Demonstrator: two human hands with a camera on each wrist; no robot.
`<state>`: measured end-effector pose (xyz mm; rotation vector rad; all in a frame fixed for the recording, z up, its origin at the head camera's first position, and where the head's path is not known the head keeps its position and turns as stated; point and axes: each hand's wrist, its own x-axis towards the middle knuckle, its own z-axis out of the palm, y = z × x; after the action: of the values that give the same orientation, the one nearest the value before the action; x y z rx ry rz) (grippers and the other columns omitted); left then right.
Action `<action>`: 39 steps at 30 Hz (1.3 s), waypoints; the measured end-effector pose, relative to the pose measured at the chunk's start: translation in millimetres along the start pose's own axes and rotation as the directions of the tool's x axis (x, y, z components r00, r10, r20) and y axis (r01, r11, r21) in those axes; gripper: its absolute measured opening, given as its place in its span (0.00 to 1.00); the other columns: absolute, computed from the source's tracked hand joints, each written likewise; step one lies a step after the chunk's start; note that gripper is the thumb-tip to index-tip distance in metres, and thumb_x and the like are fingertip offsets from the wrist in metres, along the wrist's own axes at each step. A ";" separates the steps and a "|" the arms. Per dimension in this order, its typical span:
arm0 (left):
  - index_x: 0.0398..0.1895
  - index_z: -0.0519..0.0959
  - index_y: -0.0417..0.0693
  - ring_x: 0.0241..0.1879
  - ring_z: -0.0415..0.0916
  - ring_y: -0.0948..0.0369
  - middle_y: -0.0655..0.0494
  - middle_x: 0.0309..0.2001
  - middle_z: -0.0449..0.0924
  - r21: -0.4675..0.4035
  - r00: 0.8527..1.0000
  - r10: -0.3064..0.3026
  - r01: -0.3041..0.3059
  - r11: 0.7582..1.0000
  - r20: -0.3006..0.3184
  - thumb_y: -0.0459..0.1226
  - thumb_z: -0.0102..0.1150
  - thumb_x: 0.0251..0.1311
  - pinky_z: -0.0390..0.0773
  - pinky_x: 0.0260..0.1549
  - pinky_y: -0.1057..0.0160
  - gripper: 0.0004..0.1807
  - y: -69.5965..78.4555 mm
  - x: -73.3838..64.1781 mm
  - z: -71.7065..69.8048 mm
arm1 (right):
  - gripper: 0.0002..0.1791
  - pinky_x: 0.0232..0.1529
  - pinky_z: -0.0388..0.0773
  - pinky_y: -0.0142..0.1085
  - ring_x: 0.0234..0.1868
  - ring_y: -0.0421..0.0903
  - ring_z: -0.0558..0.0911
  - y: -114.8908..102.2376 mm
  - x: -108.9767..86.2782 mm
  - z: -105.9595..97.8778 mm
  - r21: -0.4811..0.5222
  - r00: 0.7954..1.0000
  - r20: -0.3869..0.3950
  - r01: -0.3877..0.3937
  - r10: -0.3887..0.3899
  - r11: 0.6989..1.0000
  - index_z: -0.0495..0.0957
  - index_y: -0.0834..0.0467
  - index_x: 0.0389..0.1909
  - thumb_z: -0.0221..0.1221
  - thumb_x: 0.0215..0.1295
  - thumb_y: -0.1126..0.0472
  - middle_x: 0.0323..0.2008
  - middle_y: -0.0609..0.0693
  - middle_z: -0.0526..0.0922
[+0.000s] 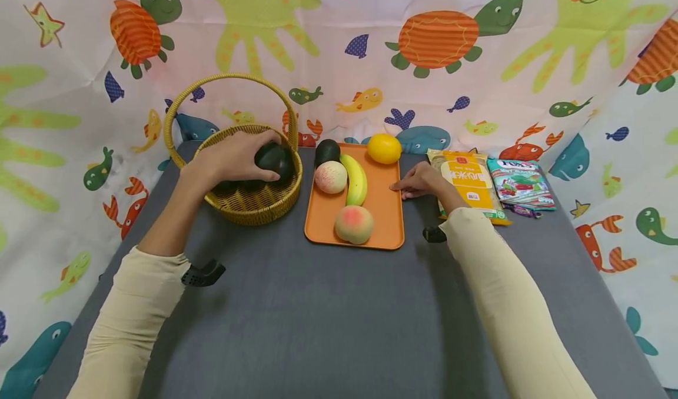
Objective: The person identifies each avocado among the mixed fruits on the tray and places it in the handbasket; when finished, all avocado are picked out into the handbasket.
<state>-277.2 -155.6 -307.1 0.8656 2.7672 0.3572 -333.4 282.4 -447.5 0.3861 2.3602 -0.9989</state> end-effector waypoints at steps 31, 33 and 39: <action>0.78 0.63 0.36 0.74 0.61 0.31 0.26 0.74 0.64 0.104 0.936 -0.323 0.311 0.945 0.138 0.43 0.75 0.62 0.70 0.67 0.31 0.46 -48.1 -24.5 47.7 | 0.24 0.30 0.83 0.27 0.20 0.38 0.84 0.7 4.1 -0.7 -0.025 1.000 -0.015 -0.015 0.015 1.000 0.87 0.60 0.41 0.76 0.57 0.44 0.18 0.44 0.84; 0.78 0.62 0.36 0.75 0.60 0.31 0.26 0.74 0.63 0.109 0.937 -0.321 0.307 0.945 0.140 0.44 0.74 0.62 0.68 0.68 0.30 0.47 -49.0 -26.1 48.3 | 0.24 0.30 0.83 0.27 0.20 0.38 0.84 1.1 5.3 0.1 -0.031 1.000 -0.019 -0.016 0.015 0.999 0.87 0.60 0.41 0.76 0.57 0.44 0.17 0.44 0.84; 0.80 0.58 0.35 0.75 0.59 0.31 0.25 0.76 0.59 0.101 0.927 -0.344 0.332 0.938 0.149 0.45 0.73 0.63 0.68 0.67 0.28 0.49 -50.3 -31.1 48.9 | 0.24 0.31 0.84 0.28 0.20 0.38 0.85 0.5 4.1 3.4 -0.006 1.000 -0.014 -0.013 0.013 1.000 0.87 0.61 0.42 0.76 0.57 0.44 0.18 0.44 0.85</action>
<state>-265.2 -205.8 -364.0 0.3938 2.7176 0.1155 -335.2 280.4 -452.1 0.4066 2.3700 -0.9854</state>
